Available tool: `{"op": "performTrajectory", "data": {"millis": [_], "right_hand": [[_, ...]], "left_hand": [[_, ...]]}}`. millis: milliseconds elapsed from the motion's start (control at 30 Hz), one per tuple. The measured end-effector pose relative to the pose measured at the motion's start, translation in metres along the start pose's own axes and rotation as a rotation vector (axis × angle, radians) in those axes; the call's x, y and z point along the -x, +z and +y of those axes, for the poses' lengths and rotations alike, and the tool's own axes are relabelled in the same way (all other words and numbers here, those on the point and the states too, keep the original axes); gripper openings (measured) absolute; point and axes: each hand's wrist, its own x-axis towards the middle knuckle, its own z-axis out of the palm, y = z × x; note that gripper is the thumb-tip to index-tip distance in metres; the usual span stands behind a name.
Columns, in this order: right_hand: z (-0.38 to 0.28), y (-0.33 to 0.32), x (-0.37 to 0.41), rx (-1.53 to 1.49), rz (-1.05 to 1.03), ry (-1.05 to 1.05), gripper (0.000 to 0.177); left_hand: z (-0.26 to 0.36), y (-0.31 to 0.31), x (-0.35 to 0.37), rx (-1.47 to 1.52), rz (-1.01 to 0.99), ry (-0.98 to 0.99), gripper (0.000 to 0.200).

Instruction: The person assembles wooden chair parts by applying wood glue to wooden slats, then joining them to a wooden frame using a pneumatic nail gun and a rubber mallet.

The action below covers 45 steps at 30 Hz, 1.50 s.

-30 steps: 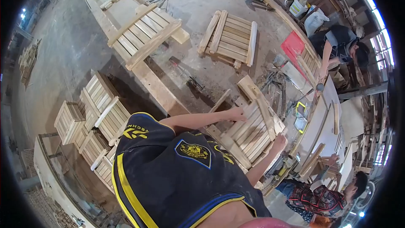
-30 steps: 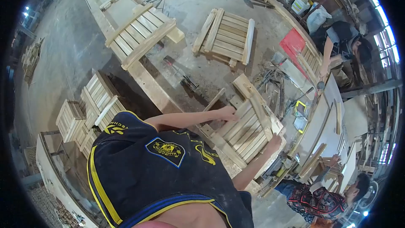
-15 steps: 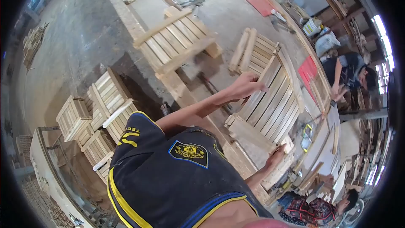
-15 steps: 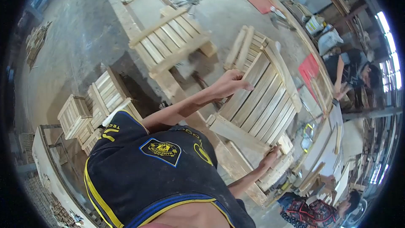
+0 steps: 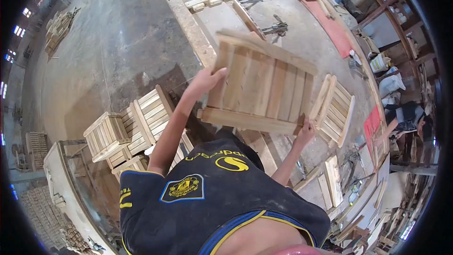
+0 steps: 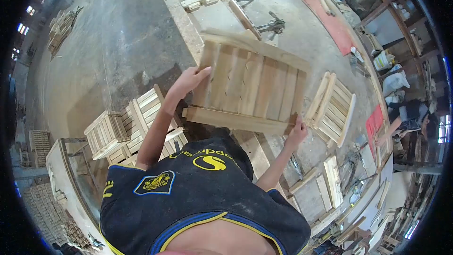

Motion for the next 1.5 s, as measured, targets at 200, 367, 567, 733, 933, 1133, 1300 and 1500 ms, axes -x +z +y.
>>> {"op": "performTrajectory", "data": {"millis": [200,367,567,733,933,1133,1300,1500], "right_hand": [[-0.036,0.139,0.015,0.336,-0.226,-0.054,0.046],[-0.059,0.24,0.034,0.336,-0.285,-0.209,0.04],[-0.063,0.349,0.034,0.488,-0.293,-0.267,0.036],[-0.052,0.434,0.018,0.517,-0.36,-0.102,0.04],[-0.041,0.563,0.008,0.51,-0.36,-0.033,0.039],[0.016,0.709,-0.017,0.466,-0.376,0.056,0.049],[0.032,0.763,-0.034,0.417,-0.472,0.191,0.06],[0.051,0.763,-0.051,0.431,-0.567,0.245,0.061]], "left_hand": [[-0.098,-0.085,-0.05,0.504,0.22,-0.306,0.044],[-0.156,-0.153,-0.104,0.841,0.341,-0.454,0.051],[-0.173,-0.23,-0.194,0.733,0.464,-0.399,0.058],[-0.159,-0.276,-0.242,0.64,0.451,-0.435,0.06],[-0.166,-0.343,-0.314,0.845,0.474,-0.453,0.064],[-0.173,-0.409,-0.438,0.285,0.679,-0.453,0.066],[-0.198,-0.45,-0.49,0.343,0.802,-0.585,0.074],[-0.201,-0.457,-0.525,-0.013,0.82,-0.789,0.083]]}}
